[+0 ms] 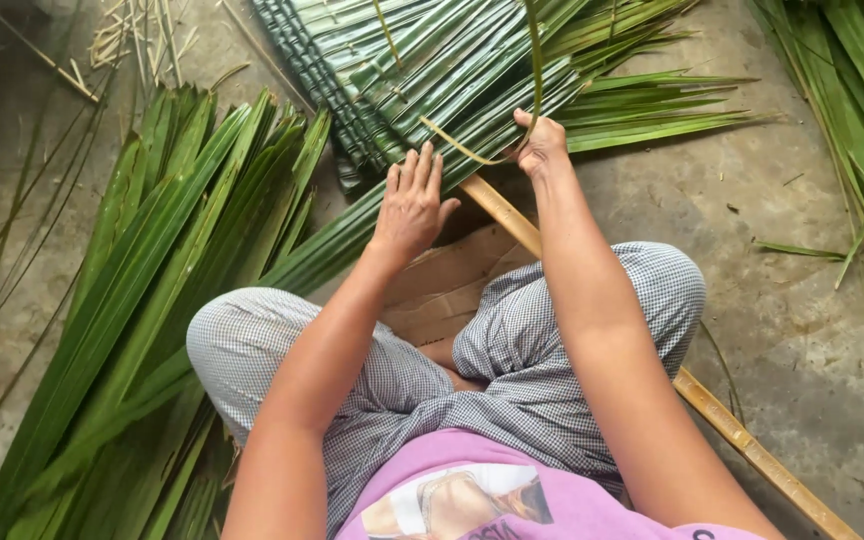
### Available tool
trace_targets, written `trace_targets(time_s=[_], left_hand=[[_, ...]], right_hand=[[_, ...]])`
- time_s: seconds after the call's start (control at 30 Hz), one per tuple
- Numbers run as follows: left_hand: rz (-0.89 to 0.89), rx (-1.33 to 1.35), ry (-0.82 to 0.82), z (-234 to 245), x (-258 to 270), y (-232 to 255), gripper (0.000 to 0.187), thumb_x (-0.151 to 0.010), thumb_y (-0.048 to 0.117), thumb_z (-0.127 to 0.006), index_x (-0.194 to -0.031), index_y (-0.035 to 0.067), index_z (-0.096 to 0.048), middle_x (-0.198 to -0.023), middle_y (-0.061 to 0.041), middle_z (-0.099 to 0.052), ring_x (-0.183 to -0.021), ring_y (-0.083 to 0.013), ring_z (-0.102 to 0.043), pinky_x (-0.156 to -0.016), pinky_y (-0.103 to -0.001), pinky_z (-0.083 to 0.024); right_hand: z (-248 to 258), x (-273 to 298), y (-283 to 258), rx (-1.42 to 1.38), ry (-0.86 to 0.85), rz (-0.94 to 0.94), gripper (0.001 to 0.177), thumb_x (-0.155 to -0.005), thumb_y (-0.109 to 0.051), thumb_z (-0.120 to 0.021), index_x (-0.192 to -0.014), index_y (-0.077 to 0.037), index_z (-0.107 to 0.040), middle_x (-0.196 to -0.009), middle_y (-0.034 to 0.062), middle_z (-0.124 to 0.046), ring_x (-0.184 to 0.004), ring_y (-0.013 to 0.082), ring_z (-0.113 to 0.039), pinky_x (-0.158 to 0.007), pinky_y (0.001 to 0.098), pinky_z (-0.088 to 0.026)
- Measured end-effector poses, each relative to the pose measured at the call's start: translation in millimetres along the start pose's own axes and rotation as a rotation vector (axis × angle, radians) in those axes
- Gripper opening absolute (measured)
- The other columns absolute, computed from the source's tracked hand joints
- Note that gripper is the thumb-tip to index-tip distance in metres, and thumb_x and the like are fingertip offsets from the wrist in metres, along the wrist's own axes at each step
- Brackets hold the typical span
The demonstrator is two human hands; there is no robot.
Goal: Weaving individual palm leaves onto a wooden stick to create a thatched mat.
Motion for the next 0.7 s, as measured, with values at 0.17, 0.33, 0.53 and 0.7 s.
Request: trace_targets(time_s=[0.17,0.33,0.53,0.7], left_hand=[[-0.005,-0.067,-0.031,-4,7,8,0.072,-0.098,0.043,-0.067,-0.152,-0.001,-0.048,-0.159,-0.029,-0.039,-0.146,-0.0429,-0.04,-0.12,-0.055,-0.029],[-0.024,-0.149,-0.003,-13,11,10,0.075,-0.096,0.036,-0.072,-0.155,-0.002,-0.043,-0.162,-0.03,-0.033,-0.151,-0.0427,-0.031,-0.125,-0.054,-0.022],[-0.044,-0.178,0.035,-20,12,9,0.077,-0.094,0.039,-0.073,-0.153,-0.002,-0.045,-0.161,-0.029,-0.036,-0.151,-0.0423,-0.033,-0.126,-0.054,-0.023],[-0.056,-0.199,0.04,-23,9,9,0.082,-0.091,0.043,-0.076,-0.153,-0.002,-0.044,-0.159,-0.029,-0.039,-0.148,-0.0429,-0.037,-0.124,-0.055,-0.025]], right_hand=[[-15,0,-10,0.025,-0.009,0.025,0.034,-0.076,-0.007,-0.09,-0.091,-0.008,-0.059,-0.082,0.0187,-0.069,-0.074,0.0446,-0.077,-0.063,0.0709,-0.061],[-20,7,-9,0.078,0.053,0.087,0.032,-0.075,-0.009,-0.089,-0.085,-0.011,-0.059,-0.074,0.012,-0.057,-0.067,0.0331,-0.068,-0.051,0.0672,-0.06],[-32,52,-6,-0.012,0.099,0.072,0.036,-0.077,-0.014,-0.09,-0.081,-0.006,-0.055,-0.078,0.0223,-0.068,-0.067,0.0372,-0.076,-0.058,0.0622,-0.063],[-21,69,51,0.273,-0.101,-0.08,0.071,-0.073,-0.055,-0.099,-0.119,-0.007,-0.074,-0.134,0.0232,-0.058,-0.105,0.0382,-0.067,-0.084,0.0658,-0.056]])
Point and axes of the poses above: each hand's wrist, its own x-axis away from the middle knuckle, its own z-axis out of the back of the hand, y = z × x, the point moved 7 cm from there along -x, towards the middle knuckle
